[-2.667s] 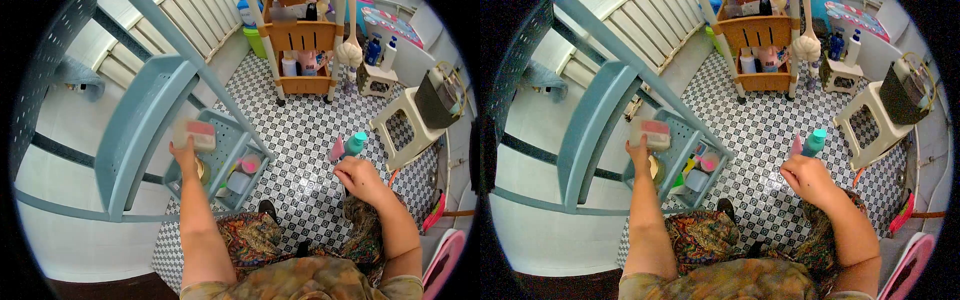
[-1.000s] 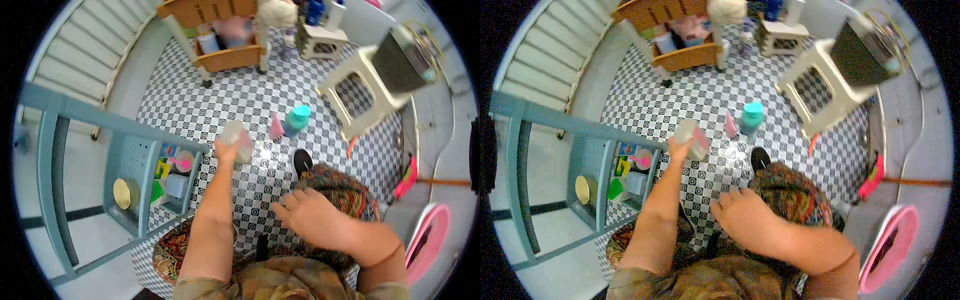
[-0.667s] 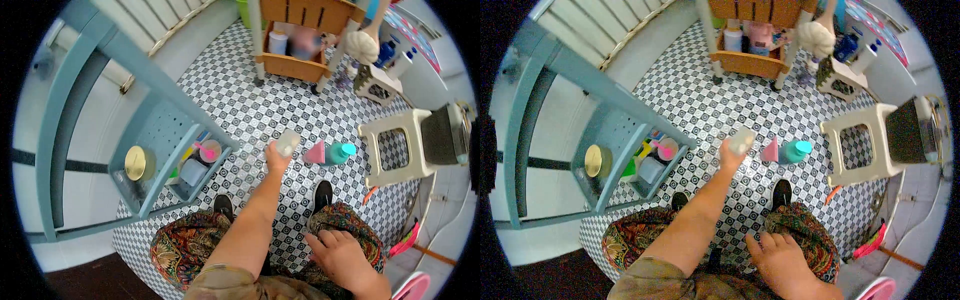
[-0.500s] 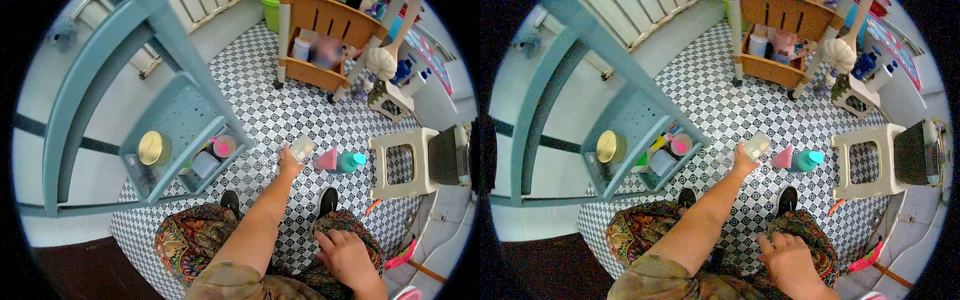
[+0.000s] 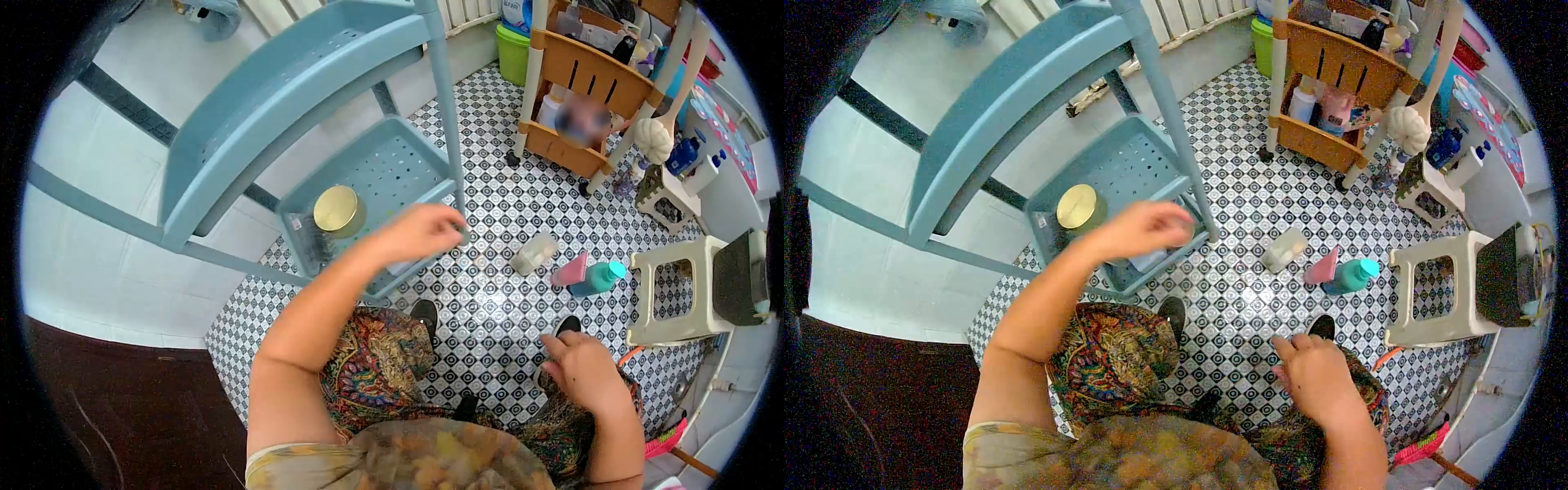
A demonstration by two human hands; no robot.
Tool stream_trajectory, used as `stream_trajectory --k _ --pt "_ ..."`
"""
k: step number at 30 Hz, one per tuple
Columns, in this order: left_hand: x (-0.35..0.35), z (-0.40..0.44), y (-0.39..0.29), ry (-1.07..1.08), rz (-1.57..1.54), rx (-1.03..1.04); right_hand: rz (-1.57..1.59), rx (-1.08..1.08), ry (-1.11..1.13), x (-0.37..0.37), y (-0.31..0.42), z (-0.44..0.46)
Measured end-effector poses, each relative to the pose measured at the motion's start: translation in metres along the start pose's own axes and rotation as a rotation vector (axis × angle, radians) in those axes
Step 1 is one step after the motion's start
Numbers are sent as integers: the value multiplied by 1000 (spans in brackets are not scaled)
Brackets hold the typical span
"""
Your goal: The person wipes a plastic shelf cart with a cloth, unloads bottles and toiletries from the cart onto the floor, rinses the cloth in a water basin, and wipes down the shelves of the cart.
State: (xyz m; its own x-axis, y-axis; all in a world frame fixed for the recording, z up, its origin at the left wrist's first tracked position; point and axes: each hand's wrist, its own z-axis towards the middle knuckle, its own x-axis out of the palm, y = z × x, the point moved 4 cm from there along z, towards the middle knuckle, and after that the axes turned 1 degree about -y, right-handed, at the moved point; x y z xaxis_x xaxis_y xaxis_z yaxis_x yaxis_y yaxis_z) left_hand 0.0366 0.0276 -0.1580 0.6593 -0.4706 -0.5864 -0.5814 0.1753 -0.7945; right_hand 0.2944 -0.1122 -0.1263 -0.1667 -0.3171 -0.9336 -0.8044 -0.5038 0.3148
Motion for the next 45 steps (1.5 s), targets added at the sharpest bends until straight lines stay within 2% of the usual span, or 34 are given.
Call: stream_trajectory --k 2,4,6,7,9,10,12,13,15,18,19,20,22,25,27,31,33,34,36,40,45 --pt "-47 -36 4 -312 56 -185 -11 -20 13 2 3 2" --pt "-83 -61 44 -692 634 -149 10 -26 -32 7 4 3" --pt "-99 -73 66 -735 667 -360 31 -29 -28 12 2 5" --pt "-102 -75 85 -729 671 -356 13 -10 -2 13 1 6" --pt "-105 -70 129 -720 637 -495 14 -4 -23 17 -4 6" --pt "-103 -68 133 -715 638 -484 14 -5 -38 18 -7 6" --pt "-96 -68 142 -682 499 -591 0 8 -45 17 -10 6" --pt "-94 -65 141 -672 503 -579 -5 25 -36 17 -11 6" --pt "-93 -62 140 -711 634 -687 -7 52 -41 17 -11 5" --pt "-96 -59 145 -703 623 -659 -24 13 -41 29 -15 6" --pt "-96 -59 144 -707 631 -661 -27 81 60 33 -17 7" --pt "-95 -61 142 -712 667 -675 -14 121 62 33 -18 7" --pt "-95 -64 147 -724 676 -519 -19 88 74 37 -18 7" --pt "-97 -62 127 -666 709 -523 33 96 21 38 -20 7" --pt "-101 -65 112 -811 662 -267 29 102 15 37 -20 6" --pt "-100 -75 43 -756 518 -323 -5 73 -11 35 -20 4" --pt "-92 -80 4 -753 527 -46 -4 62 -42 35 -19 3" --pt "-87 -79 -15 -744 529 -43 2 69 -42 35 -18 2" --pt "-62 -73 -47 -496 297 2 -4 38 -29 36 -16 1" --pt "23 -27 -87 -84 568 329 28 19 -18 29 -12 -1" --pt "158 20 -41 178 605 350 27 73 5 24 -13 -10"
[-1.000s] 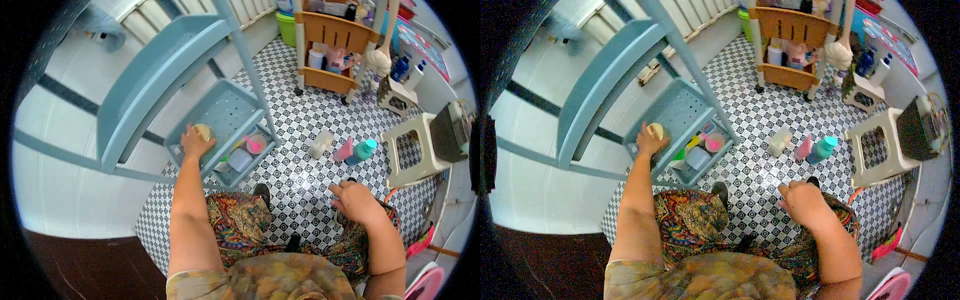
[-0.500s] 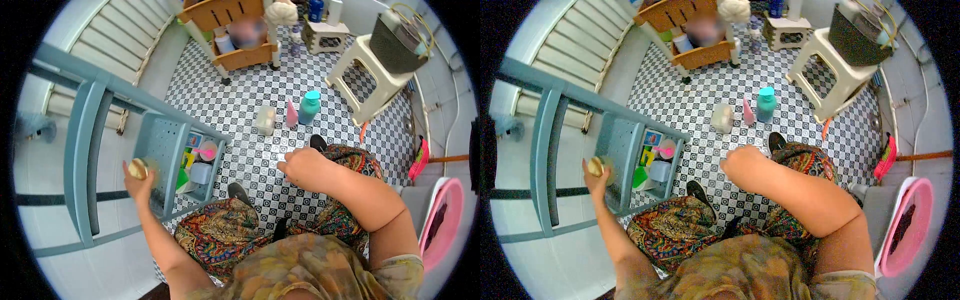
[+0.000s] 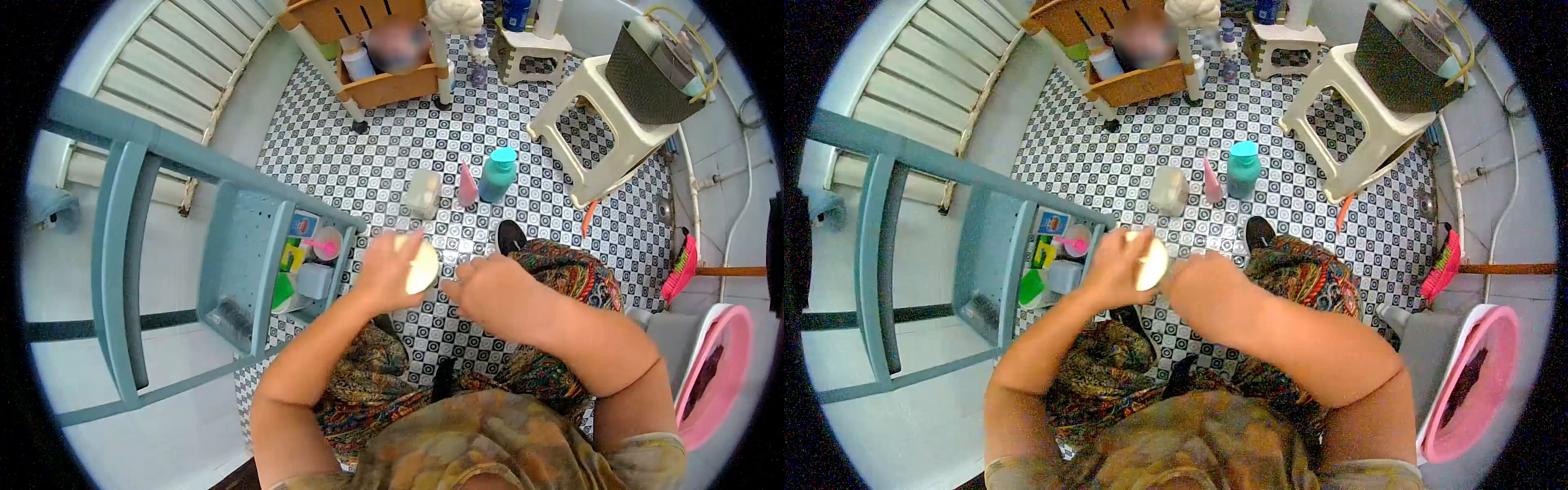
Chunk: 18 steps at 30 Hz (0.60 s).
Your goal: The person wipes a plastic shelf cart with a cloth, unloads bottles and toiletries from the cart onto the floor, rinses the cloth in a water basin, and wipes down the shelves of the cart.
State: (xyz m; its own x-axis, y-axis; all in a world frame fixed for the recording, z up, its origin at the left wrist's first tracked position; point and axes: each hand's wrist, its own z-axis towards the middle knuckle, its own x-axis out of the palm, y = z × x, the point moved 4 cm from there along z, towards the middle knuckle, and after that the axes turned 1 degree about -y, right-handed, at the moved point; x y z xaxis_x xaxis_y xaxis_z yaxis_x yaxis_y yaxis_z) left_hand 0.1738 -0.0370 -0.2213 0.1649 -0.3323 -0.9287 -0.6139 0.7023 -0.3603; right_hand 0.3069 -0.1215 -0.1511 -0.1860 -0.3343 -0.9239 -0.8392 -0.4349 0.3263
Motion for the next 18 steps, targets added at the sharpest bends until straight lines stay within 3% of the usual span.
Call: stream_trajectory --k 5,8,11,18 --pt "117 47 15 -42 -42 74 -54 8 59 -4 -2 -10" --pt "159 69 27 -61 -62 -46 7 -4 52 -16 -4 -16" --pt "194 88 40 -48 -59 -106 14 -12 -103 -16 -5 -20" --pt "236 111 42 -62 -27 -138 -18 53 -1 -6 -15 -23"
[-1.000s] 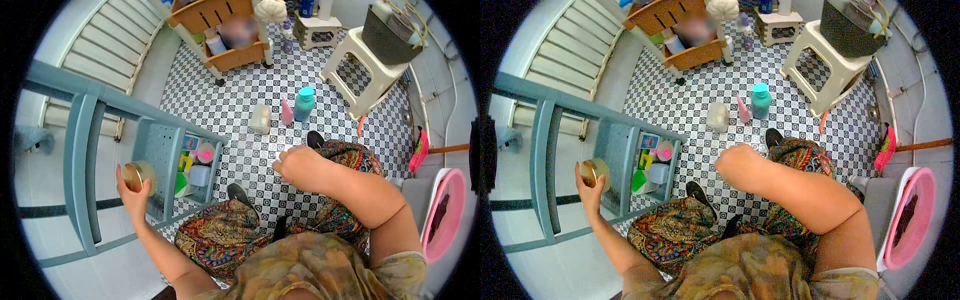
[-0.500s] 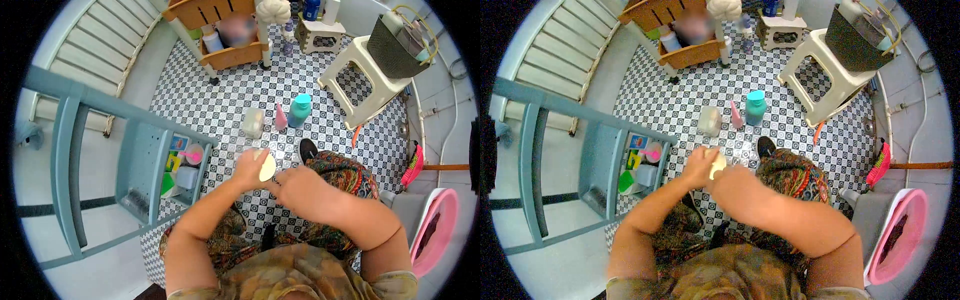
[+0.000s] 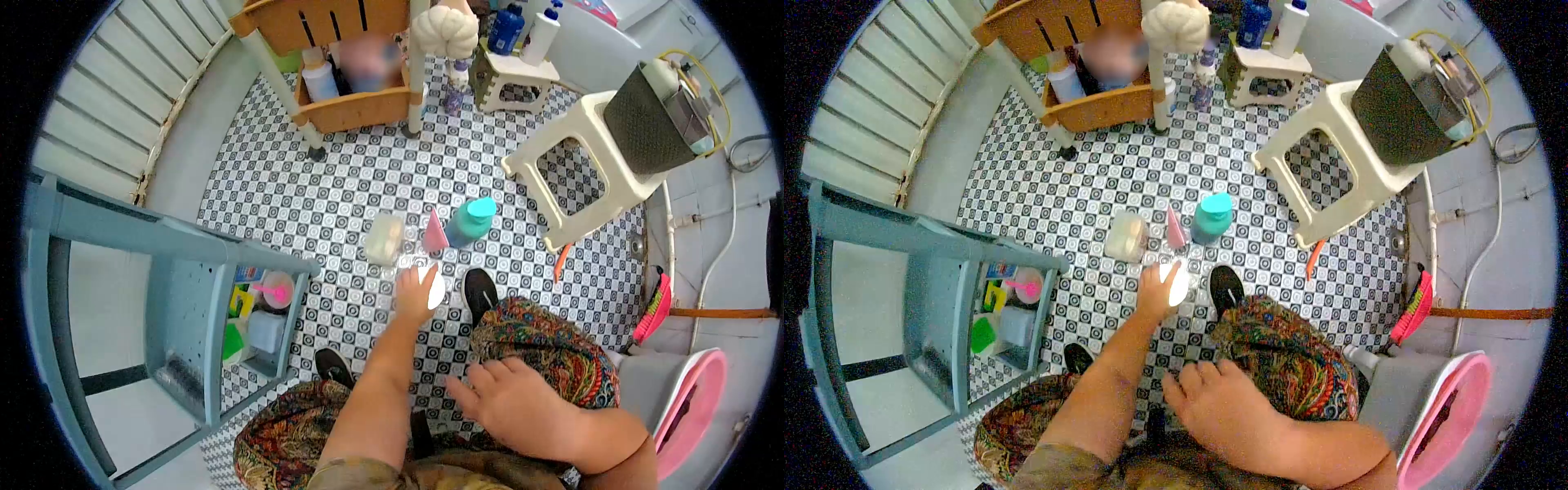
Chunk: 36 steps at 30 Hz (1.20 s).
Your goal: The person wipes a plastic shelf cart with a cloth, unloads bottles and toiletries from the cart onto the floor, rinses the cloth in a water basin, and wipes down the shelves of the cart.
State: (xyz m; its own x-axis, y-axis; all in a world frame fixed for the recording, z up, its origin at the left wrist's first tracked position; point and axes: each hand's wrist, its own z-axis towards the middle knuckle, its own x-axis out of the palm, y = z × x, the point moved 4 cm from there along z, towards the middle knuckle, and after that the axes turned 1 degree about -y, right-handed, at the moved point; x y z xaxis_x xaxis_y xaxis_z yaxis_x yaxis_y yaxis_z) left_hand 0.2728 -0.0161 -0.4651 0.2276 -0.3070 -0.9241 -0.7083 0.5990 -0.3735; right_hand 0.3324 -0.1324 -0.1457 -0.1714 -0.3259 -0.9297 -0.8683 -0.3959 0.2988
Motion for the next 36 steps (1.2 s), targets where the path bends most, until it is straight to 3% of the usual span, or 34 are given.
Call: stream_trajectory --k 3,5,6,8,11,13,15,17,18,20,24,26,29,31,32,34,36 --pt "59 6 19 -75 69 -40 -27 -11 41 0 1 2" --pt "58 5 22 47 52 -62 11 9 68 4 2 3" --pt "37 3 18 35 59 -68 8 15 51 2 3 4" --pt "-11 -9 5 208 135 -67 30 -14 22 2 4 5" --pt "0 -22 33 14 -58 -2 64 -67 34 -2 9 8" --pt "-50 -28 25 277 29 -84 49 -60 39 -3 10 13" --pt "-96 -47 26 86 150 144 49 -53 23 -11 15 18" --pt "-150 -65 23 212 259 143 39 -81 -29 -11 17 21" --pt "-177 -77 26 146 206 214 30 -69 -13 -11 18 24" --pt "-244 -109 28 161 183 53 -25 -88 -6 -11 21 28" --pt "-355 -185 63 -133 150 -307 -4 -108 -28 -12 32 34" --pt "-380 -223 92 -287 341 -506 -1 -116 -12 -9 35 37" --pt "-377 -263 148 -204 553 -699 5 -125 15 -2 35 43" --pt "-366 -280 174 108 590 -1071 20 -145 -7 2 34 44" --pt "-363 -282 177 106 591 -1072 18 -143 -8 1 33 45" --pt "-355 -282 173 373 611 -1107 12 -130 -13 -3 32 46" --pt "-338 -286 200 318 689 -1115 11 -106 24 -6 33 48"
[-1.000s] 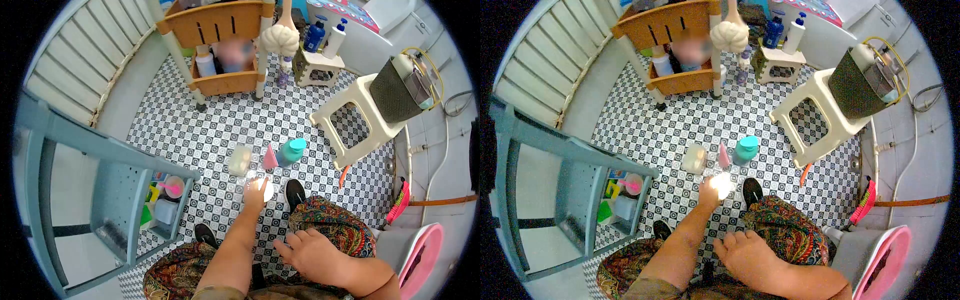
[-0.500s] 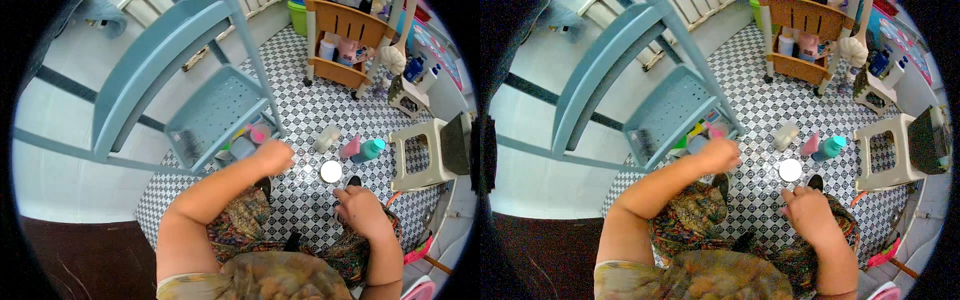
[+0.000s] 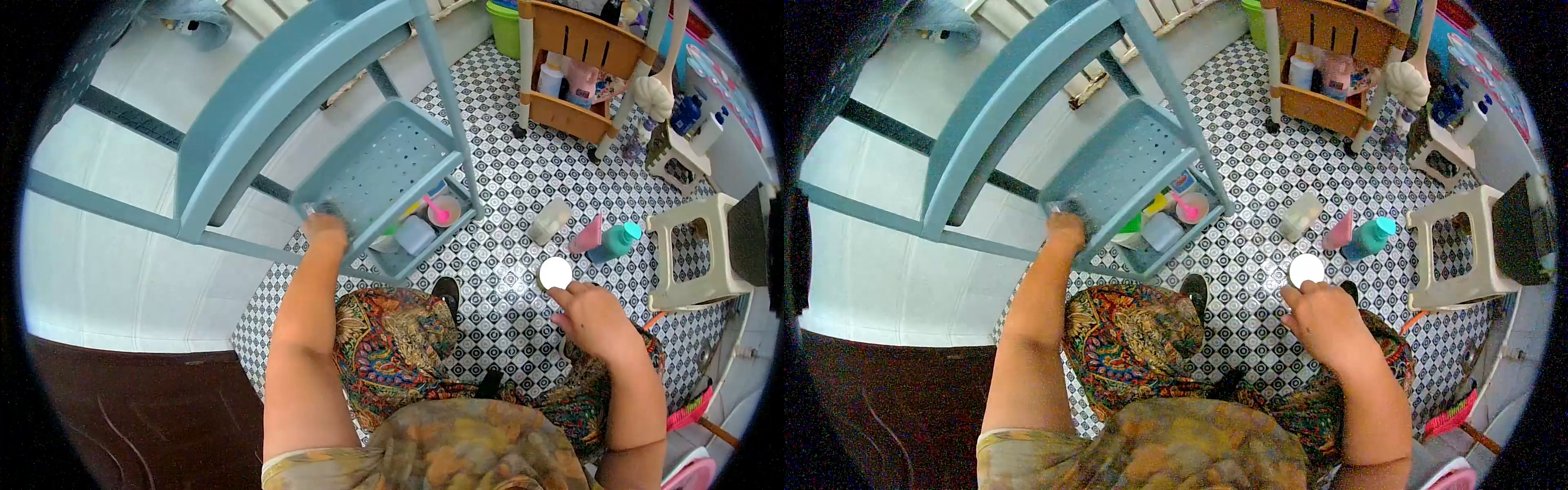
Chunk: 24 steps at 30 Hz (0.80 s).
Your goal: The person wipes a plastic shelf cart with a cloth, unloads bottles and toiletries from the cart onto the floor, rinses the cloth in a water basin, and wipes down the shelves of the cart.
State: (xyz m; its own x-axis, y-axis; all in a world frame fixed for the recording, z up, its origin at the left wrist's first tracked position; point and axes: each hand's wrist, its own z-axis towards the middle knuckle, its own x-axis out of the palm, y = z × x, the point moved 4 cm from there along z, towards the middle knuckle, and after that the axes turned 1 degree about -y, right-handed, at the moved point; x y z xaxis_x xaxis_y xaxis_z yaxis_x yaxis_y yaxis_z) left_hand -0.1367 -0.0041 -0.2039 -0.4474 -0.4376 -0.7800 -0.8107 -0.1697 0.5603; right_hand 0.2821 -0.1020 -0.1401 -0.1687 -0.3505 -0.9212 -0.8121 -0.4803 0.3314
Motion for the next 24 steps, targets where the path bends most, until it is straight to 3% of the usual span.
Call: stream_trajectory --k 5,11,13,20,24 --pt "4 13 4 -78 51 -16 -8 -4 -20 -3 -1 0" --pt "-18 2 17 27 -62 -2 -3 6 -9 -5 0 0" --pt "-35 0 23 -107 -254 -82 12 3 -20 -4 0 -1" --pt "-57 -12 33 -147 -363 -195 -12 -1 -30 -3 0 -3" --pt "-66 -22 40 -327 -486 -268 -6 -18 -30 0 0 -3"
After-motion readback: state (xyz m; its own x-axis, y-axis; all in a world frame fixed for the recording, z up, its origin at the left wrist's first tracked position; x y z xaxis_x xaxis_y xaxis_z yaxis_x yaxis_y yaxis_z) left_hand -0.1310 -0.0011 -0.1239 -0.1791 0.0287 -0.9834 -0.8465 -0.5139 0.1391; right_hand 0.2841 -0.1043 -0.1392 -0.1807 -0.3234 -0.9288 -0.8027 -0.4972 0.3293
